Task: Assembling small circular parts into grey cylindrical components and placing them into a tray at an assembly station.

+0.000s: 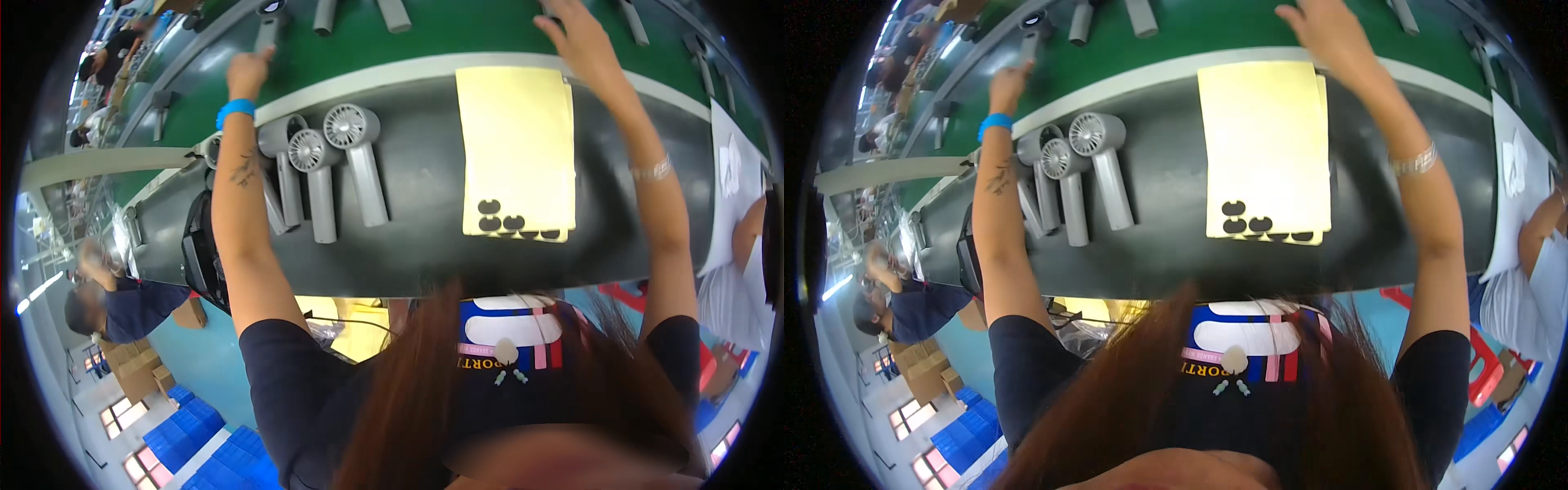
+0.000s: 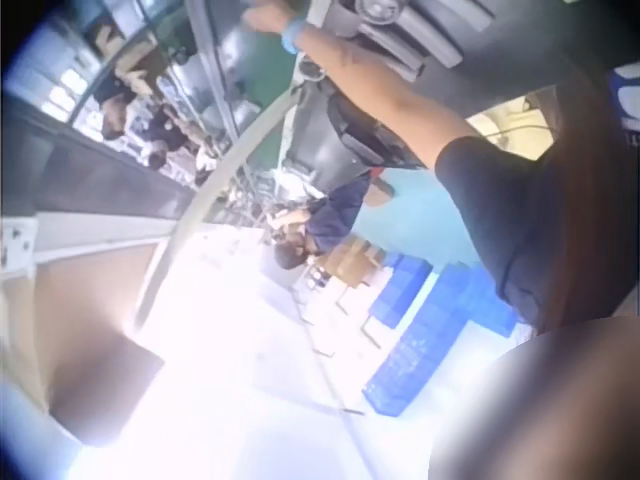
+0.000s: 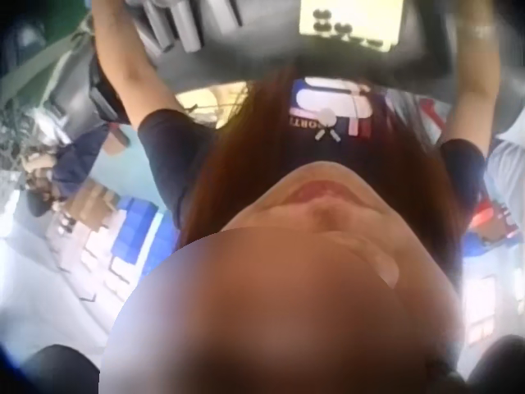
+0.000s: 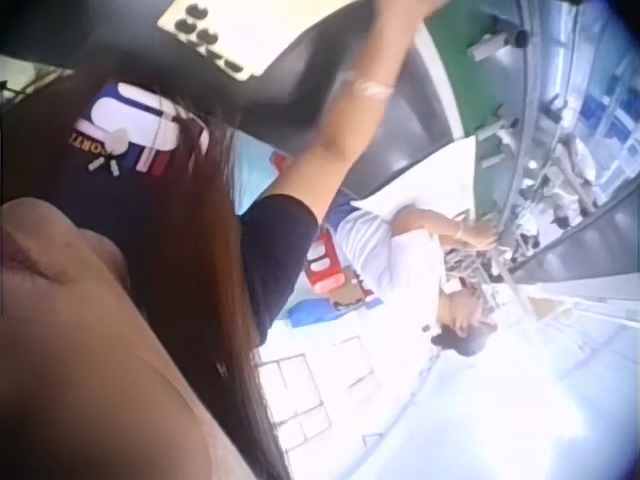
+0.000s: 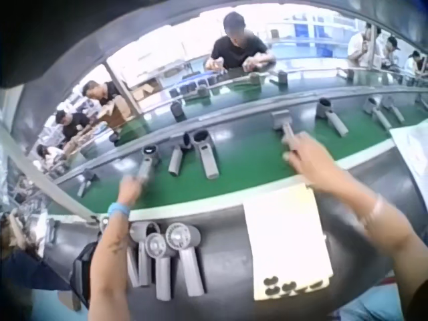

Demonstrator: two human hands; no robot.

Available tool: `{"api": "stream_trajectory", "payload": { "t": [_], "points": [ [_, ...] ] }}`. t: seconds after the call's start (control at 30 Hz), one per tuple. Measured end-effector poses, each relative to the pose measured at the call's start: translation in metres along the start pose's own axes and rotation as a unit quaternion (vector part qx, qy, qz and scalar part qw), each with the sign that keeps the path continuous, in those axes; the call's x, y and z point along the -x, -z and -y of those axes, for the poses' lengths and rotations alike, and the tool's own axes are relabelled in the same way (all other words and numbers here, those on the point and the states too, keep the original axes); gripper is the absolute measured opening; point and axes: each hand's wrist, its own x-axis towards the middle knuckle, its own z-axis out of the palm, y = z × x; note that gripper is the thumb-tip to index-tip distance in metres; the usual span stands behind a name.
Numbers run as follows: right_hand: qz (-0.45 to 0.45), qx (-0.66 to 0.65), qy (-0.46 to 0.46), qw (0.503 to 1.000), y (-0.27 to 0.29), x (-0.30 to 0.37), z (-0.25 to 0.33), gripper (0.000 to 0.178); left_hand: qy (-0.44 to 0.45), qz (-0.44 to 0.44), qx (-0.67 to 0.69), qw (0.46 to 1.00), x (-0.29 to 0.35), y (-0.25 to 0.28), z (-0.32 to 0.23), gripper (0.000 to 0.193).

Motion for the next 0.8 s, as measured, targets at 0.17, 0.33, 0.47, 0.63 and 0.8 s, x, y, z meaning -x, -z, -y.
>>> {"api": "stream_trajectory", "payload": {
  "t": [0.17,0.33,0.47,0.63,0.8],
  "points": [
    [0.204,-0.233,-0.162,0.937,0.062,0.103,0.136,0.011,-0.076,-0.183,0.595,0.779,0.053,0.059,-0.039,0.038],
    [0.193,-0.226,-0.275,0.914,0.060,0.151,0.182,0.012,-0.244,-0.140,0.512,0.812,0.207,0.095,-0.143,0.035],
    [0.146,-0.178,-0.251,0.940,0.051,0.155,0.194,0.013,-0.335,-0.094,0.473,0.809,0.272,0.069,-0.173,0.033],
    [0.163,-0.193,-0.257,0.933,0.052,0.155,0.193,0.012,-0.366,-0.057,0.416,0.830,0.295,0.049,-0.191,0.039],
    [0.145,-0.175,-0.245,0.943,0.046,0.159,0.194,0.012,-0.275,-0.004,0.569,0.775,0.304,0.045,-0.204,0.033]
  ]
}}
